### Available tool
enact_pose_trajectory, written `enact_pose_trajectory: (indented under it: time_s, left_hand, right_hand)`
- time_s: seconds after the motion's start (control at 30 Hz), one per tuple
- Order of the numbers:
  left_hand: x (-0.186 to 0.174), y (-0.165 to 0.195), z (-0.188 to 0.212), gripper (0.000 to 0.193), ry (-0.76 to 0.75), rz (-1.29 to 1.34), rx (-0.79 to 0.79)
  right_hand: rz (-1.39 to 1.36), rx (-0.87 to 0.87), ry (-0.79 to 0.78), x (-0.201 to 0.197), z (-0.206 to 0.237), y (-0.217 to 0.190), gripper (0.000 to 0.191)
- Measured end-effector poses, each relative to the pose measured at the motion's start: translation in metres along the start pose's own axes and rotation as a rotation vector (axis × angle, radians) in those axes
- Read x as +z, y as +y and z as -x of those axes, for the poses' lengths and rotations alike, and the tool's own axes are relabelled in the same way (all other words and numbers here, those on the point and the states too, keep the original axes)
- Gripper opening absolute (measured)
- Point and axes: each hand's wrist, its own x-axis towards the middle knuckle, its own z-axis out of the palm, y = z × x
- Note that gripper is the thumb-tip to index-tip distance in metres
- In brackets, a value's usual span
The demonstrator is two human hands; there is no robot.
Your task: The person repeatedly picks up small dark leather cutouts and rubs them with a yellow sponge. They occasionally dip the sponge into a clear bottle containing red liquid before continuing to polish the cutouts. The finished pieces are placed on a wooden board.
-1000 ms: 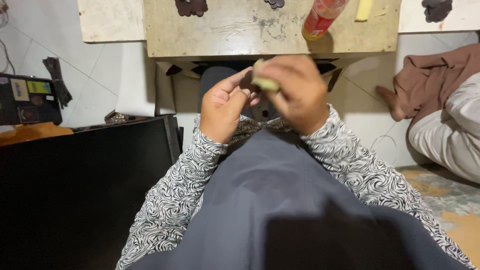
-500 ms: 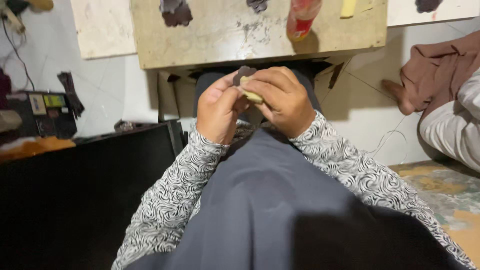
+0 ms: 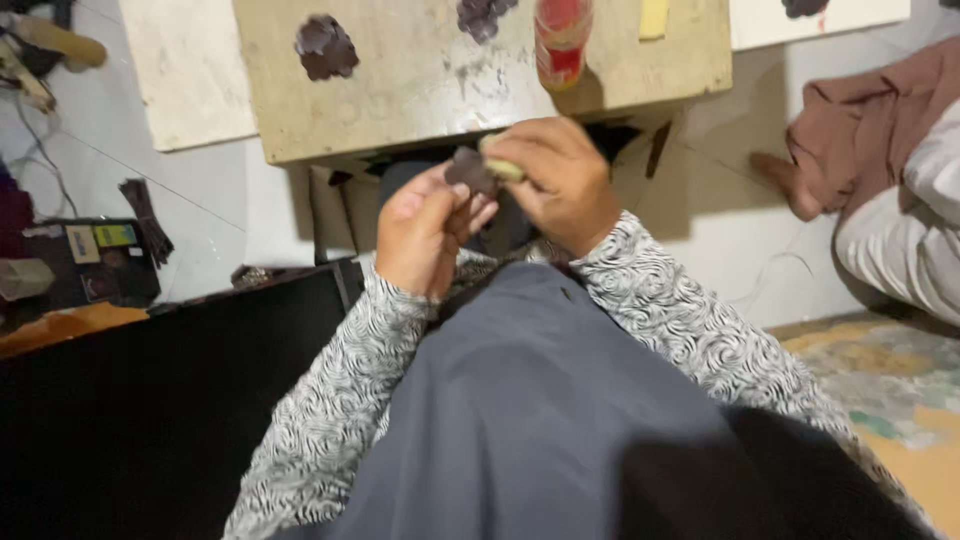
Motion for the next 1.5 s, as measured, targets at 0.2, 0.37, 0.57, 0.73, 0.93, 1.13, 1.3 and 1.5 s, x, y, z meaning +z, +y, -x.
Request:
enact_pose_trajectory:
  time_s: [0.2,0.37,0.57,0.73,0.93,1.13,1.3,1.5]
  left_hand:
    - [0.001,-0.001,0.007,0.028,-0.157,-0.043,0.115]
    - [-0.010,0.001,0.004,0.033,-0.058,-0.224,0.122]
    - [-0.030,-0.007,-0.008,0.026,-0.078,-0.350,0.181]
    - [-0.045,-0.018,-0.018,0.021,-0.167,-0.248,0.239]
    - [-0.059,-0.013,-0.015,0.016,-0.199,-0.151,0.265]
    - [-0.069,-0.005,-0.010,0.021,-0.164,-0.243,0.296]
    - [-0.075,0.009,0.001,0.020,-0.120,-0.414,0.422]
    - [-0.080,0.022,0.016,0.038,-0.092,-0.363,0.406]
  right_hand:
    - [-0.008,-0.088,-0.020,0.002,0.001,-0.008,0.029]
    - [-0.114,0.308,0.078,0.007,0.001,0.008,0.029]
    - [-0.795,0.686,0.035,0.016,0.008,0.014,0.032]
    - [-0.069,0.180,-0.063,0.022,0.003,-0.024,0.033]
    - [0.010,0.039,-0.216,0.026,-0.016,-0.048,0.047]
    - [0.089,-0.135,-0.304,0.036,-0.023,-0.064,0.046]
    - [-0.024,0.104,-0.332,0.046,-0.029,-0.070,0.034]
    - [-0.230,0.296,-0.264,0.060,-0.028,-0.062,0.022]
